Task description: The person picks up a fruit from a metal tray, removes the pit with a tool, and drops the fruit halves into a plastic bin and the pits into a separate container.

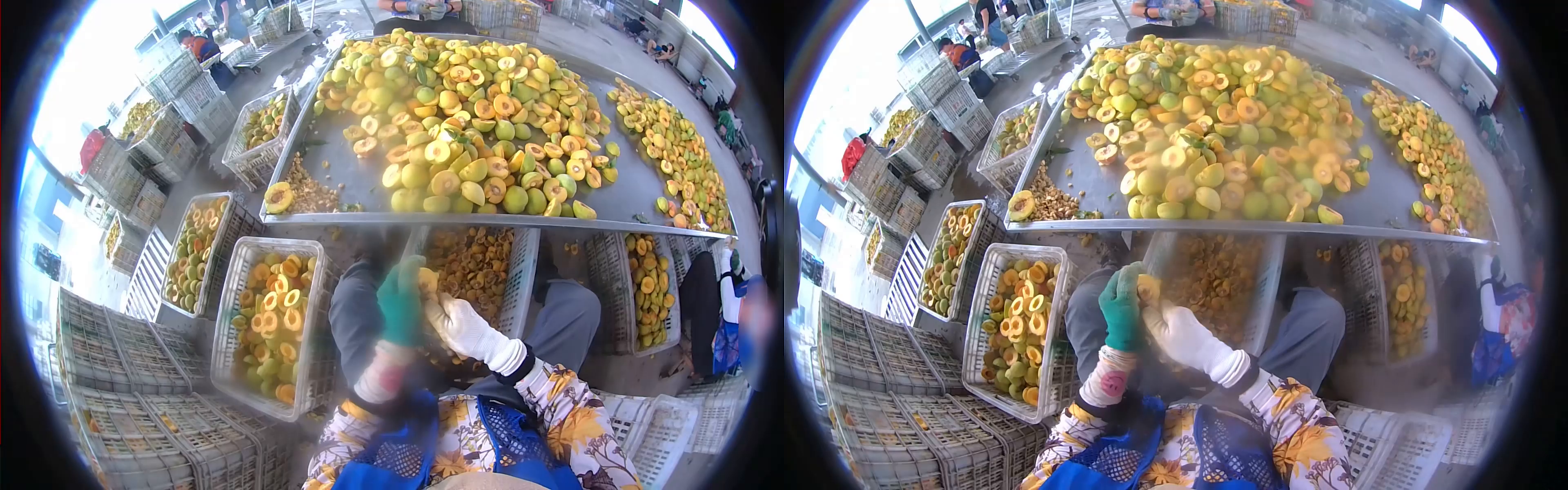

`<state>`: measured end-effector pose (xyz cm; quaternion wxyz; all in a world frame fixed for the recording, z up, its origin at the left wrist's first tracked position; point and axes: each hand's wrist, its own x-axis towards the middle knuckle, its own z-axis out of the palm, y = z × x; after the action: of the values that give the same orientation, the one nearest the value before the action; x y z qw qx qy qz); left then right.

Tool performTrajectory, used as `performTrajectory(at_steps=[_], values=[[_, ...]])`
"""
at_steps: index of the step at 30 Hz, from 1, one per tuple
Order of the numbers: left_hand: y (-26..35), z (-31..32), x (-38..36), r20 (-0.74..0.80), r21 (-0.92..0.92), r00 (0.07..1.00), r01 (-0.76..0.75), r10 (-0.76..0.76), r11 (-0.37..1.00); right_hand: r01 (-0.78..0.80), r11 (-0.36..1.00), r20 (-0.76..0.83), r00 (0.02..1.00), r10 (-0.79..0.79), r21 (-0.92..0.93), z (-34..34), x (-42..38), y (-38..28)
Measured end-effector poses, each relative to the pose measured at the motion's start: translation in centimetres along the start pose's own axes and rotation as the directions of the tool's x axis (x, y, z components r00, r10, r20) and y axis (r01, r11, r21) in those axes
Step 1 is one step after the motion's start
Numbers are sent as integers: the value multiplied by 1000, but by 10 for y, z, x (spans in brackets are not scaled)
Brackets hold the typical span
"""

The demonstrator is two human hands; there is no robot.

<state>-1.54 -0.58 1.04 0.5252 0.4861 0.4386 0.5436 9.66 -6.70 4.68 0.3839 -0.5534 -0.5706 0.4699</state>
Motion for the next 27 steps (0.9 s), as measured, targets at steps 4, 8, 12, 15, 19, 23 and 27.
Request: performTrajectory(at_steps=[4,8,12,15,19,23,27], values=[[3,-21,15,309,20,946,97,-98,995,-515,779,347,848,402,357,-10,-1,-28],[3,-20,15,351,4,934,65,-62,998,-635,453,564,769,300,625,-4,-3,-7],[10,-1,12,318,-243,947,134,-52,961,-639,69,639,769,18,766,0,-1,25],[8,9,9,100,-491,985,170,-138,854,-554,-62,543,829,-132,830,11,-8,30],[31,-50,41,-164,-713,888,195,-430,674,217,969,-390,888,-245,-115,16,15,90],[47,-131,48,-242,-424,927,163,-285,891,-133,758,-271,961,-60,-638,-2,5,110],[39,-216,80,193,979,966,-176,175,-105,-271,549,-243,962,125,-791,-12,-2,187]])
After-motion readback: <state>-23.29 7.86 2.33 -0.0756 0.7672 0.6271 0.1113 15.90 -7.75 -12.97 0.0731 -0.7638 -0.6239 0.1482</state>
